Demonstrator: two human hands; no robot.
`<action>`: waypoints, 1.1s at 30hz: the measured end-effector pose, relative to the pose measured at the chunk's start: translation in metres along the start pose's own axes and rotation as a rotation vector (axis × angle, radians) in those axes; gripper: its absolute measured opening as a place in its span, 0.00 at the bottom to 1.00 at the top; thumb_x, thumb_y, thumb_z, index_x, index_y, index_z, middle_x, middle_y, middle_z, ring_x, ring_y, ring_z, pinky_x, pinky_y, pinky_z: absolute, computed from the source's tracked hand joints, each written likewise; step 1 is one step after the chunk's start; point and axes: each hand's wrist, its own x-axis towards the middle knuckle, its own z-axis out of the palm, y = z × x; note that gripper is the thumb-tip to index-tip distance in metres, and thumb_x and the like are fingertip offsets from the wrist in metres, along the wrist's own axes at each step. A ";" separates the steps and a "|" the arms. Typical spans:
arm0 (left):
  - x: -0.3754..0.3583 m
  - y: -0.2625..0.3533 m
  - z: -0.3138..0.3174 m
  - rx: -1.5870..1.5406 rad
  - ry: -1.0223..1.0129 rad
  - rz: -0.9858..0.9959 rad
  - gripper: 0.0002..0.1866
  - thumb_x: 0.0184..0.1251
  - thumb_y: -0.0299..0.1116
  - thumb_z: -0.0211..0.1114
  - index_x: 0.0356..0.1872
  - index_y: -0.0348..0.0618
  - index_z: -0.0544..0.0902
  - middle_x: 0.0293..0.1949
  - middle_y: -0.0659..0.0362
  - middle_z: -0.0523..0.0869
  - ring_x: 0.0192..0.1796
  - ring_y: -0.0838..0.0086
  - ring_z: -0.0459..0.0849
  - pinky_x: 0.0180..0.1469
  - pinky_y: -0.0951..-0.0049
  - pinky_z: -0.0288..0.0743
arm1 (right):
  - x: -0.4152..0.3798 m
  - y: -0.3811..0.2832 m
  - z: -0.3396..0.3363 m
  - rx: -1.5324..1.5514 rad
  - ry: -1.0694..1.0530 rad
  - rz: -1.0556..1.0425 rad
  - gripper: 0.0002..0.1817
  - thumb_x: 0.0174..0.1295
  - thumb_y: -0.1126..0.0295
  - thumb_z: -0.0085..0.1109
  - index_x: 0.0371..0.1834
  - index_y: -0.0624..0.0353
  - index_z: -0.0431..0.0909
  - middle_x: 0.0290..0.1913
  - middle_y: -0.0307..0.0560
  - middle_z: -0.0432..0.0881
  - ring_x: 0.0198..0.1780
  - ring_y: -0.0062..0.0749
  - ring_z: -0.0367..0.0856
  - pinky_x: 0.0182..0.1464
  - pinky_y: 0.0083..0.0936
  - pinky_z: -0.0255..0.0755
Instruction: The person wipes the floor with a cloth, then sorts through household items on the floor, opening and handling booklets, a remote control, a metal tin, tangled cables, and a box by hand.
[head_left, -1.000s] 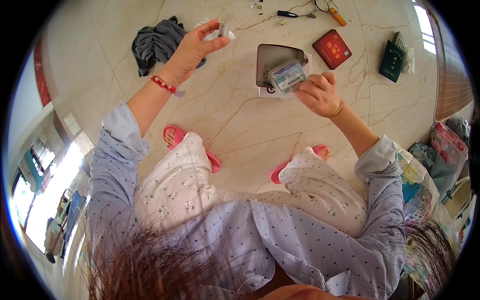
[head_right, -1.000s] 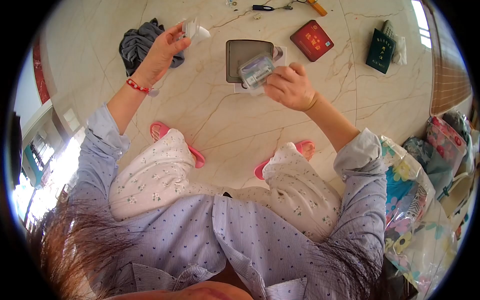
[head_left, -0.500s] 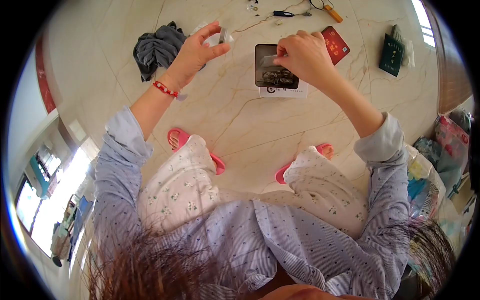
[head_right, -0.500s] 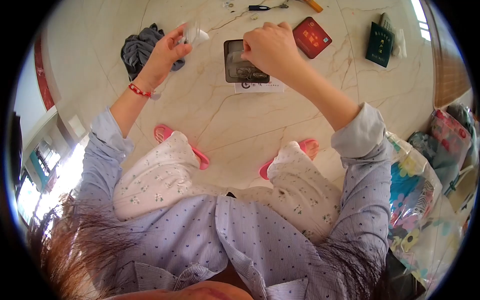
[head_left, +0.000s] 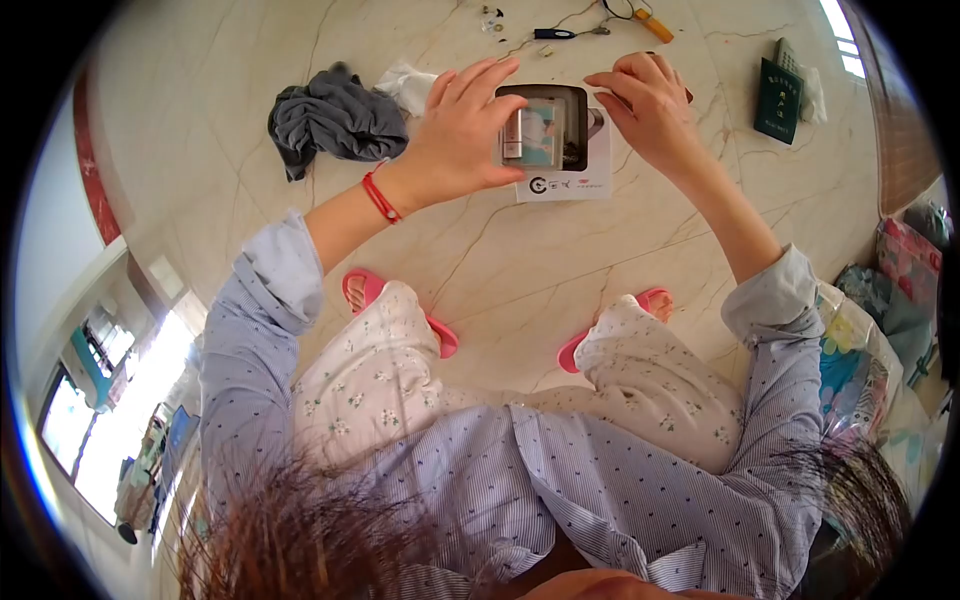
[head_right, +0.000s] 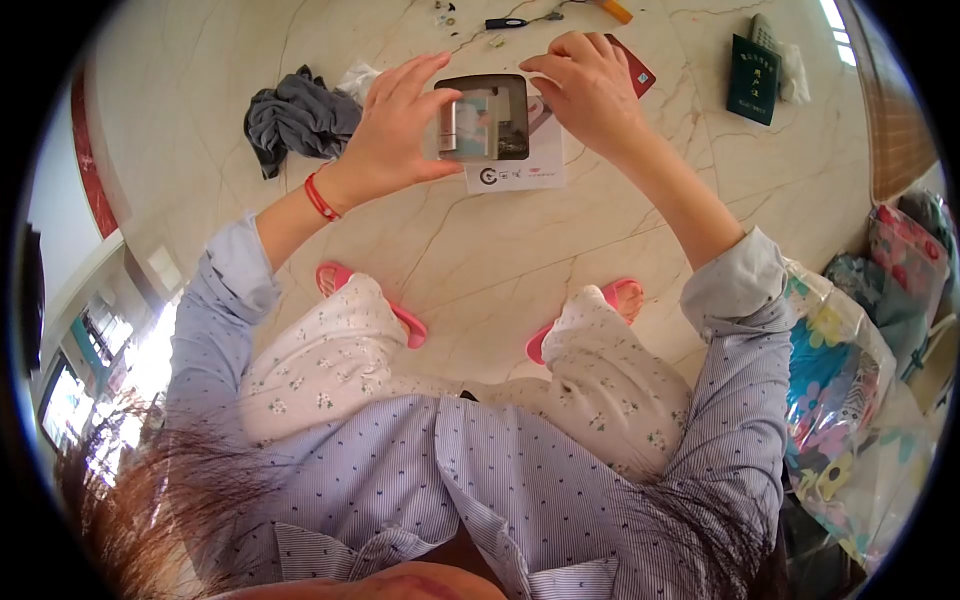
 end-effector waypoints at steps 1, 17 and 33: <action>0.004 0.004 0.002 0.067 -0.002 0.004 0.33 0.31 0.41 0.73 0.45 0.44 0.71 0.60 0.54 0.59 0.63 0.61 0.54 0.60 0.56 0.49 | -0.002 0.000 0.000 0.029 -0.015 -0.001 0.12 0.45 0.70 0.59 0.36 0.48 0.78 0.34 0.34 0.72 0.42 0.33 0.68 0.45 0.31 0.60; -0.015 -0.022 0.032 -0.311 0.109 -0.286 0.38 0.43 0.45 0.68 0.54 0.38 0.62 0.58 0.48 0.60 0.59 0.62 0.62 0.57 0.66 0.57 | -0.048 0.073 0.030 -0.410 -0.261 0.450 0.46 0.35 0.52 0.65 0.62 0.46 0.54 0.60 0.51 0.57 0.61 0.50 0.53 0.59 0.42 0.51; -0.019 -0.023 0.041 -1.497 -0.187 -0.825 0.37 0.56 0.62 0.48 0.59 0.46 0.59 0.53 0.61 0.67 0.53 0.74 0.66 0.53 0.69 0.59 | 0.000 -0.040 -0.005 0.219 -0.325 -0.029 0.43 0.30 0.65 0.68 0.57 0.53 0.61 0.52 0.50 0.62 0.52 0.45 0.64 0.53 0.34 0.63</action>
